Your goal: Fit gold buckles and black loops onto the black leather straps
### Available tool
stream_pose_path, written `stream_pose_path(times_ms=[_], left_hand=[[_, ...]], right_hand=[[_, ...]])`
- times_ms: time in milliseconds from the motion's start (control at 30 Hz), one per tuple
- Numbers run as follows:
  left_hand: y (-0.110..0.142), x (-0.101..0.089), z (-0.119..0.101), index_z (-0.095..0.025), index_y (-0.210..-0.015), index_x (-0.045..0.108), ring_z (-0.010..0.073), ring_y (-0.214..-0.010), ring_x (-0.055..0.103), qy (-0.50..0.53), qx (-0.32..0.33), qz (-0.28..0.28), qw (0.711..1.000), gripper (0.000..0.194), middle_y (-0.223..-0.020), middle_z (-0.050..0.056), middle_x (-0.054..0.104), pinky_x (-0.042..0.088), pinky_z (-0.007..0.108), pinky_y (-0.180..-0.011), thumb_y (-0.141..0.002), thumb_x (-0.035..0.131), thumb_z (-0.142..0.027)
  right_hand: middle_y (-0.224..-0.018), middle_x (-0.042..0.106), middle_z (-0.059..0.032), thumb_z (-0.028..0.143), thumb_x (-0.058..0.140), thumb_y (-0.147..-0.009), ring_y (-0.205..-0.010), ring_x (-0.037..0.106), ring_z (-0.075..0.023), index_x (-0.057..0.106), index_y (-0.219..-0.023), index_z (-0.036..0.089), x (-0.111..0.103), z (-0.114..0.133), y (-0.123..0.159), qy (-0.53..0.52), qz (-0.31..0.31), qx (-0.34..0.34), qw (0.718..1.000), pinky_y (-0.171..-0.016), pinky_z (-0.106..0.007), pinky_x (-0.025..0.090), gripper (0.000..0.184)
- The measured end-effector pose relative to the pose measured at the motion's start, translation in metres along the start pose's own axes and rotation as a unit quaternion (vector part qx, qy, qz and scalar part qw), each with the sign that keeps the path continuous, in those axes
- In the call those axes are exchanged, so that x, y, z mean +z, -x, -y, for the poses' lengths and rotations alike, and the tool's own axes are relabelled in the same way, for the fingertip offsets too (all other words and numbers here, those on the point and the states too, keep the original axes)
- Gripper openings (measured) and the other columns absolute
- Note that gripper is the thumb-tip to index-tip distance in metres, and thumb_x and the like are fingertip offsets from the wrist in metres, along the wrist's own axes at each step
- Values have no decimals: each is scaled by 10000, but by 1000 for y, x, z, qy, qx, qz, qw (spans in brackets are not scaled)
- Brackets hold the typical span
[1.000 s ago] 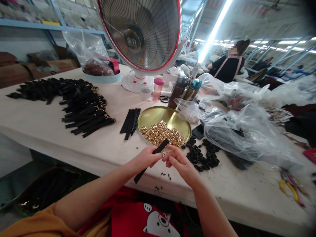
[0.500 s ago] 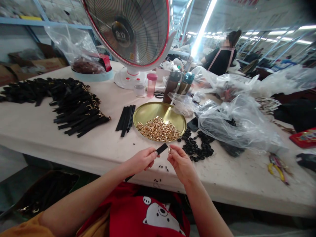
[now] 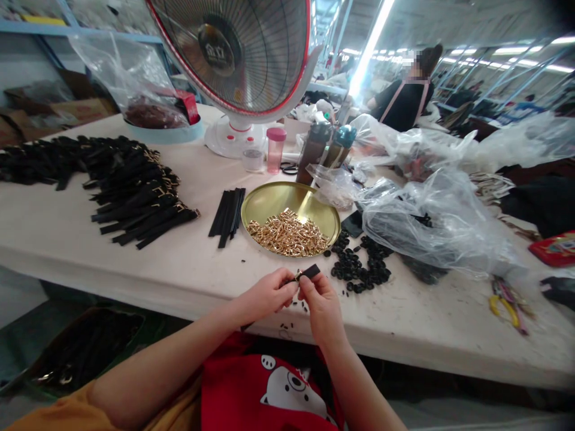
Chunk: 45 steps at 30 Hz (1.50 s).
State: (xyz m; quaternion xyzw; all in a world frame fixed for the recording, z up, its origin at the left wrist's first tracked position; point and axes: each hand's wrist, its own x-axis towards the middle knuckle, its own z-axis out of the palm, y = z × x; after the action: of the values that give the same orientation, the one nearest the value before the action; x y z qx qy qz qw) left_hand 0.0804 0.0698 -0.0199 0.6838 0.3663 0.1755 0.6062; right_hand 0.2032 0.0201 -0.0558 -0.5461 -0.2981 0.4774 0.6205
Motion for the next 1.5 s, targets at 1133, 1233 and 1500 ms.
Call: stream_pose_path(times_ms=[1133,1233,1500], left_hand=[[-13,-2,13,-172,-675,437,64,-395,365,67,-79,27,994,339,-517,-56,509,275,187,-394,-755,475,-499],[-14,-1,8,-161,-722,491,70,-461,421,-3,-36,13,999,252,-634,-38,549,332,197,-452,-787,448,-401],[-26,-6,14,-161,-662,447,63,-410,403,41,-82,33,995,265,-546,-42,528,312,186,-409,-763,478,-404]], right_hand=[[-591,500,42,328,588,-720,-549,426,-96,525,-701,178,-15,4,-6,178,72,-38,981,-523,-225,337,164],[-577,490,55,322,599,-697,-528,423,-83,525,-706,176,-19,8,-14,109,61,36,991,-525,-220,344,164],[-569,482,61,358,598,-706,-529,423,-83,533,-723,184,-21,3,-19,85,106,49,989,-531,-216,350,186]])
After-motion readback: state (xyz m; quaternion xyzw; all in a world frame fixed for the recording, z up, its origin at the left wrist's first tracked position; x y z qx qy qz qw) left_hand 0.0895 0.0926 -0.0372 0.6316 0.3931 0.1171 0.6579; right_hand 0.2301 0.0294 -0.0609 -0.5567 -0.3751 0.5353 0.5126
